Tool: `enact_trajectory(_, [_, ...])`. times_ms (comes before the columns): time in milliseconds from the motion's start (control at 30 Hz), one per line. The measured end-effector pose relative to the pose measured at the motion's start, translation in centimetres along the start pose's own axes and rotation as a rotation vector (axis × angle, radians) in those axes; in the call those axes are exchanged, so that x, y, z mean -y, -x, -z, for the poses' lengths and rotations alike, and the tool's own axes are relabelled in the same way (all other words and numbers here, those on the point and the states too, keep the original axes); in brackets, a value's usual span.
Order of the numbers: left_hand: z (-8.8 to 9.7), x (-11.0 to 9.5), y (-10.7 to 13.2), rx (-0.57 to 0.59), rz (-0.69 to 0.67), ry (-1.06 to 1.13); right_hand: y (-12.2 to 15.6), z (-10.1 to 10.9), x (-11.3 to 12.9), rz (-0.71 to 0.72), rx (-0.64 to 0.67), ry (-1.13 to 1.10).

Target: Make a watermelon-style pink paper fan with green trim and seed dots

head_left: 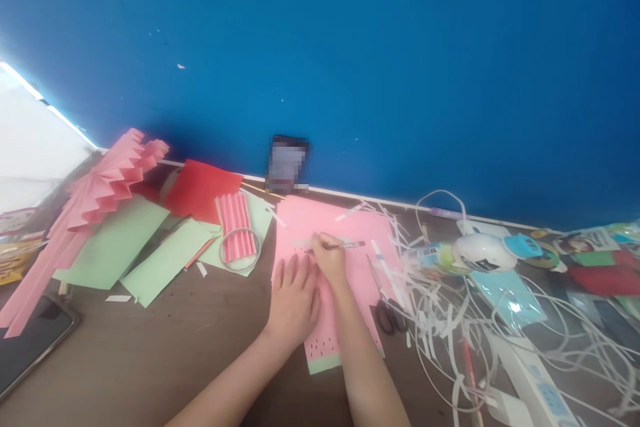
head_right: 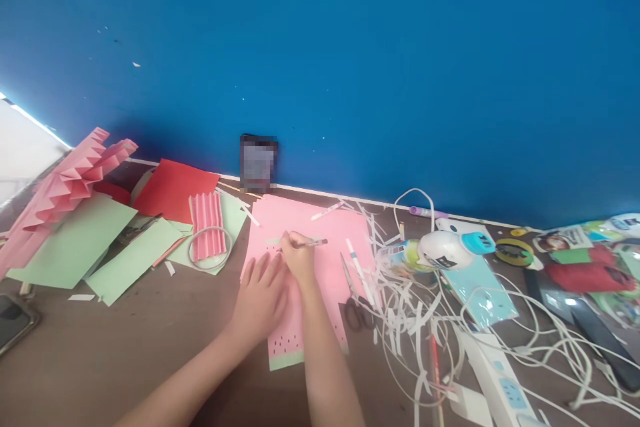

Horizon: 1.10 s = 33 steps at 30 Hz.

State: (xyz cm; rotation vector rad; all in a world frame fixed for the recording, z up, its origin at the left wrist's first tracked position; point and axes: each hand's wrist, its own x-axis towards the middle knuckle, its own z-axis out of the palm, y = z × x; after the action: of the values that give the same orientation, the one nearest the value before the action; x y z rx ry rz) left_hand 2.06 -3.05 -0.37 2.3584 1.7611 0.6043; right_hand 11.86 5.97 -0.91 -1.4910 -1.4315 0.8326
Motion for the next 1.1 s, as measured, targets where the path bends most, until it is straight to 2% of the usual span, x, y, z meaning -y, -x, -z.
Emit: enact_trajectory(1100, [0.02, -0.04, 0.03, 0.005, 0.004, 0.020, -0.02, -0.05, -0.32, -0.022, 0.012, -0.012])
